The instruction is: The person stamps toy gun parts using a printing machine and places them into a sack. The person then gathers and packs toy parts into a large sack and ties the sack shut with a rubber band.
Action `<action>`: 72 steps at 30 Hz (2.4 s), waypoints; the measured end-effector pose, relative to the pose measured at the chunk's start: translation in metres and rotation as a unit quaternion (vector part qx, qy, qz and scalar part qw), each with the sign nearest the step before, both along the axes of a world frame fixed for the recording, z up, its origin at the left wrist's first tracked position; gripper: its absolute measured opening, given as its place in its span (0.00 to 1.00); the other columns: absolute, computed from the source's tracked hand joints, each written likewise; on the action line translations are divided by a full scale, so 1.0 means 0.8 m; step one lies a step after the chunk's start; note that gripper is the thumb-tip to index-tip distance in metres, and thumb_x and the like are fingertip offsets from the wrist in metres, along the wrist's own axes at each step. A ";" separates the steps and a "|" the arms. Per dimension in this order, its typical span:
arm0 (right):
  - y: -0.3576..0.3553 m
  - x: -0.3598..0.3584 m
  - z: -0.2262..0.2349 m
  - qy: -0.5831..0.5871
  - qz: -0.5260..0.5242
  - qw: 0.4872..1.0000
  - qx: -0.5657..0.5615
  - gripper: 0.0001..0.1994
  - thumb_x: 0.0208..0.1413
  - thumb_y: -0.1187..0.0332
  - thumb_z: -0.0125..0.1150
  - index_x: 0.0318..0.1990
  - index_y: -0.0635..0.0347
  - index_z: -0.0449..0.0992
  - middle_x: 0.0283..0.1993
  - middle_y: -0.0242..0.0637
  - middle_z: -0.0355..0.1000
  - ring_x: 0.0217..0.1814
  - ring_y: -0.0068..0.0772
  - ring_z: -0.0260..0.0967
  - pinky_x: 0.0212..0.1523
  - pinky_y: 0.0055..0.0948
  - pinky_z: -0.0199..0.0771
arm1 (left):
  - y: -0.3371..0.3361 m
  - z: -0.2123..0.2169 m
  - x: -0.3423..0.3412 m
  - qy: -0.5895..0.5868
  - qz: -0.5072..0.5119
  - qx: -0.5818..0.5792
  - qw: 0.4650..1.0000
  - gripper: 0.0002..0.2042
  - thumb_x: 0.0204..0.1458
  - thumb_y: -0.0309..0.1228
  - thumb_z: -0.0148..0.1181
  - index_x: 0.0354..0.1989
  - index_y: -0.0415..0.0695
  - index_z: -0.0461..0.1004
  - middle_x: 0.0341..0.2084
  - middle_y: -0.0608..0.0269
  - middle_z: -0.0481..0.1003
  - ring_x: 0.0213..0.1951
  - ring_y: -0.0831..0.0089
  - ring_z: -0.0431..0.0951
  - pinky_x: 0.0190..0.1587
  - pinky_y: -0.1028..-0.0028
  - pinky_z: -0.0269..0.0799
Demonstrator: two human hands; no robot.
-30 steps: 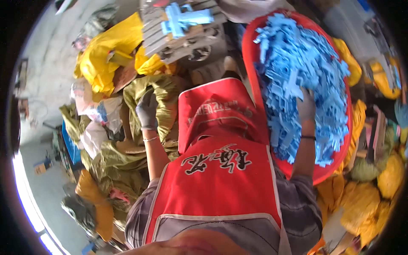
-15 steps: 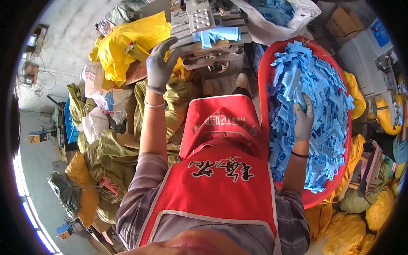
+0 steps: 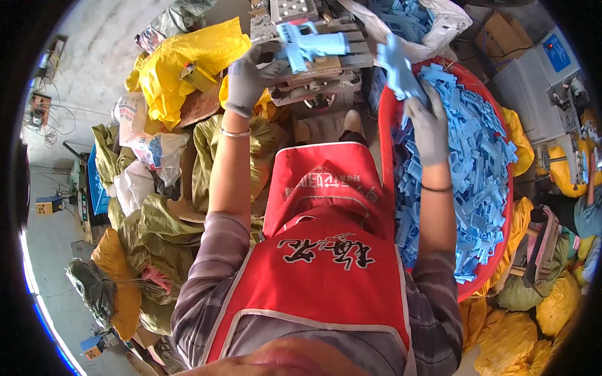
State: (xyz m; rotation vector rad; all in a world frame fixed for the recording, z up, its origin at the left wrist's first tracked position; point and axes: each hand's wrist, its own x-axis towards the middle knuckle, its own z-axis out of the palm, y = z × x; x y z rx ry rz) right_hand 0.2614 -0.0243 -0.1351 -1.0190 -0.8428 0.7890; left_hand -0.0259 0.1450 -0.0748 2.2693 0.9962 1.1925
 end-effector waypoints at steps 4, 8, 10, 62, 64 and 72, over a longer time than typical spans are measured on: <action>0.080 -0.015 0.025 -0.186 0.054 0.981 -0.024 0.20 0.54 0.72 0.58 0.54 0.65 0.68 0.44 0.32 0.71 0.41 0.22 0.66 0.44 0.21 0.67 | -0.020 -0.016 -0.046 -0.055 0.130 0.035 0.989 0.16 0.43 0.33 0.68 0.41 0.43 0.76 0.34 0.62 0.79 0.35 0.73 0.80 0.39 0.76 0.73; 0.125 -0.050 0.056 -0.461 0.086 0.883 0.013 0.19 0.54 0.71 0.58 0.54 0.63 0.69 0.49 0.37 0.71 0.50 0.29 0.67 0.54 0.25 0.63 | -0.042 -0.075 -0.125 -0.137 0.212 -0.030 0.967 0.15 0.44 0.32 0.67 0.41 0.42 0.77 0.33 0.61 0.79 0.35 0.76 0.80 0.40 0.77 0.74; 0.134 -0.047 0.064 -0.533 0.096 0.841 0.017 0.20 0.53 0.71 0.58 0.55 0.59 0.69 0.53 0.42 0.70 0.56 0.35 0.67 0.56 0.29 0.63 | -0.071 -0.082 -0.150 -0.122 0.244 -0.052 0.961 0.15 0.45 0.33 0.66 0.40 0.42 0.77 0.32 0.61 0.79 0.33 0.75 0.79 0.39 0.77 0.73; -0.165 0.073 -0.200 -0.693 -0.061 0.612 -0.377 0.16 0.49 0.64 0.61 0.48 0.45 0.70 0.46 0.33 0.69 0.49 0.43 0.67 0.52 0.43 0.65 | -0.139 -0.214 -0.162 -0.042 0.204 -0.226 0.951 0.11 0.56 0.28 0.54 0.43 0.35 0.76 0.36 0.61 0.79 0.36 0.79 0.76 0.42 0.78 0.72; -0.171 0.091 -0.211 -0.629 -0.044 0.676 -0.381 0.15 0.50 0.66 0.59 0.47 0.47 0.70 0.46 0.34 0.69 0.48 0.45 0.67 0.51 0.42 0.66 | -0.137 -0.209 -0.157 -0.052 0.202 -0.226 0.952 0.11 0.56 0.28 0.55 0.43 0.35 0.76 0.36 0.61 0.79 0.36 0.78 0.77 0.41 0.78 0.72; -0.189 0.160 -0.222 -0.182 -0.107 0.885 -0.414 0.26 0.51 0.60 0.62 0.55 0.63 0.65 0.45 0.39 0.73 0.48 0.33 0.69 0.48 0.29 0.67 | -0.133 -0.197 -0.150 -0.036 0.196 -0.204 0.958 0.11 0.56 0.28 0.55 0.43 0.36 0.76 0.36 0.60 0.79 0.36 0.78 0.77 0.41 0.78 0.72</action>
